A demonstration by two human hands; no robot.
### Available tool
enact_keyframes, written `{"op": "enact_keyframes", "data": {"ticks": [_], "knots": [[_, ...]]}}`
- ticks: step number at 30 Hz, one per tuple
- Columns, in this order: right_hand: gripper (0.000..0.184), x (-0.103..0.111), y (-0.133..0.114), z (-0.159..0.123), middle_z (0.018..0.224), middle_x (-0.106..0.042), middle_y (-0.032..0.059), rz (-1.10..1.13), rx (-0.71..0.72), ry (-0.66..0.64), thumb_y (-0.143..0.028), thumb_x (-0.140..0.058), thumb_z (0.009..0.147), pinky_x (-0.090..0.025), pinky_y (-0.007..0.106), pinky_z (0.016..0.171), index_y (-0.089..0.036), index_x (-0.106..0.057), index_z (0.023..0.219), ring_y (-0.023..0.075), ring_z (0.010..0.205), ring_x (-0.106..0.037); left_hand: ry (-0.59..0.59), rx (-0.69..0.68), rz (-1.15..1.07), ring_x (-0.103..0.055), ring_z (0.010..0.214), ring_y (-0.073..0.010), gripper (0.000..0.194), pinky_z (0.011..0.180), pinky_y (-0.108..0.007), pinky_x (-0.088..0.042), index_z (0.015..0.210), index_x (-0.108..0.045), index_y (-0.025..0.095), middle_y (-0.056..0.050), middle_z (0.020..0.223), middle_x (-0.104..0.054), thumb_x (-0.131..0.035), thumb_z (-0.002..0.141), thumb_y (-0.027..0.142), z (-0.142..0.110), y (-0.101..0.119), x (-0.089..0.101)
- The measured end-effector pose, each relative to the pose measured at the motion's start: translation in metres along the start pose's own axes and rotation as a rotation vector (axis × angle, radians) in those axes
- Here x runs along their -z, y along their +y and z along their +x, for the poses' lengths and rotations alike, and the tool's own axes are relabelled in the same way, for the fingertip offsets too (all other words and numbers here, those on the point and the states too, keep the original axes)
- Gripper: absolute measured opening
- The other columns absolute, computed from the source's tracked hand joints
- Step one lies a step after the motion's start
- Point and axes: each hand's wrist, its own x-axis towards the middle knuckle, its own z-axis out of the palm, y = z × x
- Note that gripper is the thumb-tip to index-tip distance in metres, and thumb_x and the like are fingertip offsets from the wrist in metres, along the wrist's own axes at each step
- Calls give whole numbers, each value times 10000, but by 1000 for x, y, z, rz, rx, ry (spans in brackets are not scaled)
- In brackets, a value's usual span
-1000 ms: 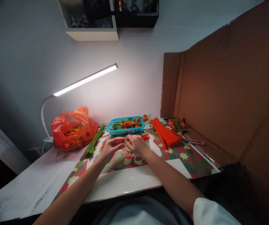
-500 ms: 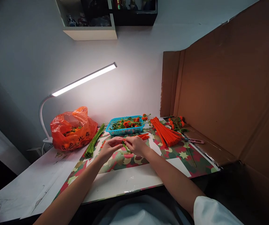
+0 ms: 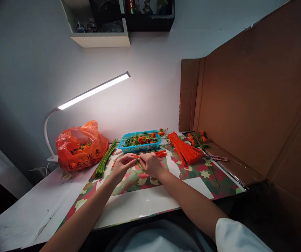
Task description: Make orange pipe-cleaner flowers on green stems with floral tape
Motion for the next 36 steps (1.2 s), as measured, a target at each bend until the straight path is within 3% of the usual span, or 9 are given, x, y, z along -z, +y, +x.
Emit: {"op": "enact_keyframes", "data": {"ticks": [4,8,15,18,22,25,27,31,36], "knots": [[216,2,-1,0,649,-558,15,-51,32,-32,-189,-416,898,-267,263,655,-177,-494,697,139,641,-497,-14,-84,160,-606,766,-174,174,682,-263,-478,675,-676,165,-68,855,-662,-754,640,317,0,2,2],[209,-4,0,-1,635,-542,12,-64,61,-46,-168,-420,883,-261,265,638,-177,-489,685,139,628,-477,-34,-100,262,-557,600,-137,149,541,-220,-422,684,-667,169,-30,662,-642,-725,668,306,1,0,5],[221,-12,0,1,613,-513,15,-46,30,41,-168,-406,873,-277,267,633,-183,-447,656,148,614,-464,38,-161,313,-503,534,-108,186,494,-204,-390,638,-611,173,0,603,-587,-676,715,328,-1,-1,-1],[227,-10,-2,1,628,-522,18,12,-11,63,-181,-390,886,-290,265,634,-186,-449,666,153,634,-480,52,-151,262,-539,577,-118,209,533,-211,-431,639,-606,170,-13,653,-607,-686,709,350,-1,-1,-3],[221,-4,-4,-1,632,-518,-4,224,-160,101,-249,-362,917,-300,233,574,-194,-472,733,134,596,-475,90,-27,90,-609,678,-144,248,627,-249,-503,731,-576,172,-14,760,-623,-718,674,368,0,-1,-3],[220,-2,-6,-2,579,-485,-26,277,-210,45,-282,-393,905,-268,222,532,-193,-474,721,117,536,-441,112,37,-12,-616,704,-135,324,643,-253,-522,882,-575,189,4,805,-605,-732,655,358,1,-2,-2],[203,-3,-7,-2,576,-485,-27,231,-212,10,-275,-426,887,-250,223,536,-188,-474,710,114,538,-439,55,49,-11,-617,729,-131,343,668,-252,-522,949,-594,189,-7,848,-610,-718,673,350,2,-4,-1],[187,-5,-7,-2,578,-491,-19,139,-225,-20,-225,-436,870,-218,230,536,-181,-470,691,112,540,-431,-56,18,67,-619,723,-138,276,676,-251,-511,942,-649,169,-36,826,-642,-674,720,332,3,-12,2],[238,-9,-2,-2,566,-464,-20,162,-141,-6,-180,-424,859,-223,229,536,-181,-421,620,104,537,-419,-43,-83,148,-619,734,-145,170,668,-245,-505,832,-672,173,-34,823,-649,-667,723,303,5,-18,5]]}}
